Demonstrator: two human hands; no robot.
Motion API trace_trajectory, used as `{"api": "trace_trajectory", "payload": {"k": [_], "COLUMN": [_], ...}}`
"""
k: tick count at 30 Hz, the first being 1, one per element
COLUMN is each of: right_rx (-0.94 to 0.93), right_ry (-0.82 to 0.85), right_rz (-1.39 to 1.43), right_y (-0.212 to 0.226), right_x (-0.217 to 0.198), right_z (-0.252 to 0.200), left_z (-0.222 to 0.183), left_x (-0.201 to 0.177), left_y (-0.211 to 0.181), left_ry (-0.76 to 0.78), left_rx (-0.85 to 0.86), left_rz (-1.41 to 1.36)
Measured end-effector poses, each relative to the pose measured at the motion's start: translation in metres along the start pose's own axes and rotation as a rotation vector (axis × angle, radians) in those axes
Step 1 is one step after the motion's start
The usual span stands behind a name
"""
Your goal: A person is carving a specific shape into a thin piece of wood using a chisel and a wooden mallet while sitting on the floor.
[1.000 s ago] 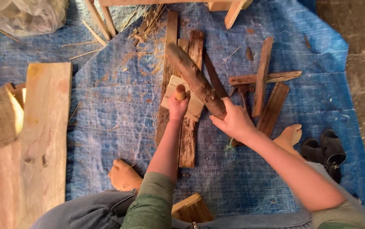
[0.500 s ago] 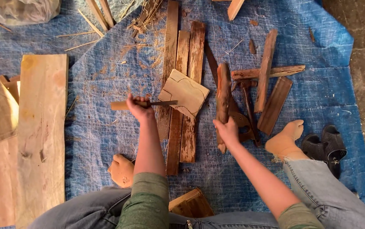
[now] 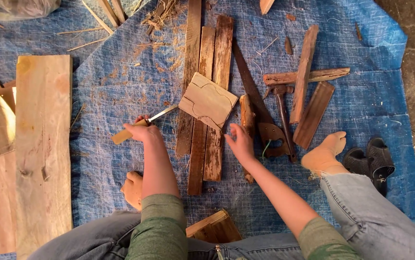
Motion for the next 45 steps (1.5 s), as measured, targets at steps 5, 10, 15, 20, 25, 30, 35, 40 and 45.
{"api": "trace_trajectory", "payload": {"k": [5, 10, 15, 20, 25, 30, 35, 40, 45], "right_rx": [0.53, 0.623, 0.646, 0.781, 0.813, 0.806, 0.705, 0.393, 0.153], "right_ry": [0.097, -0.206, -0.167, -0.129, -0.014, -0.138, -0.147, -0.25, -0.181], "right_rz": [0.225, 0.317, 0.647, 0.841, 0.8, 0.842, 1.096, 1.304, 1.335], "right_y": [-0.035, -0.129, -0.072, -0.094, -0.064, -0.04, -0.03, 0.028, -0.035], "right_x": [0.058, 0.123, 0.067, 0.087, 0.074, 0.057, 0.066, 0.004, -0.011], "right_z": [0.049, 0.083, 0.103, 0.113, 0.104, 0.097, 0.105, 0.095, 0.106], "left_z": [0.047, -0.033, -0.092, -0.087, -0.087, -0.079, -0.094, -0.17, -0.252], "left_x": [-0.019, -0.003, -0.027, -0.067, -0.061, -0.053, -0.039, 0.017, 0.064], "left_y": [0.028, 0.045, 0.112, 0.158, 0.149, 0.156, 0.153, 0.128, 0.117], "left_ry": [-0.077, -0.203, 0.162, 0.232, 0.265, 0.402, 0.476, 0.876, 1.219], "left_rx": [0.031, 0.176, 0.285, 0.407, 0.167, 0.044, -0.059, -0.111, -0.145], "left_rz": [0.204, 0.704, 1.297, 1.371, 1.306, 1.291, 0.931, 0.711, 0.739]}}
Point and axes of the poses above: each hand's wrist, its own z-axis towards the middle knuckle, its own x-axis out of the palm, y = z × x, the point moved 4 cm from there along z, towards the middle knuckle, and after that the axes turned 3 degrees about -x, right-handed, at the moved point
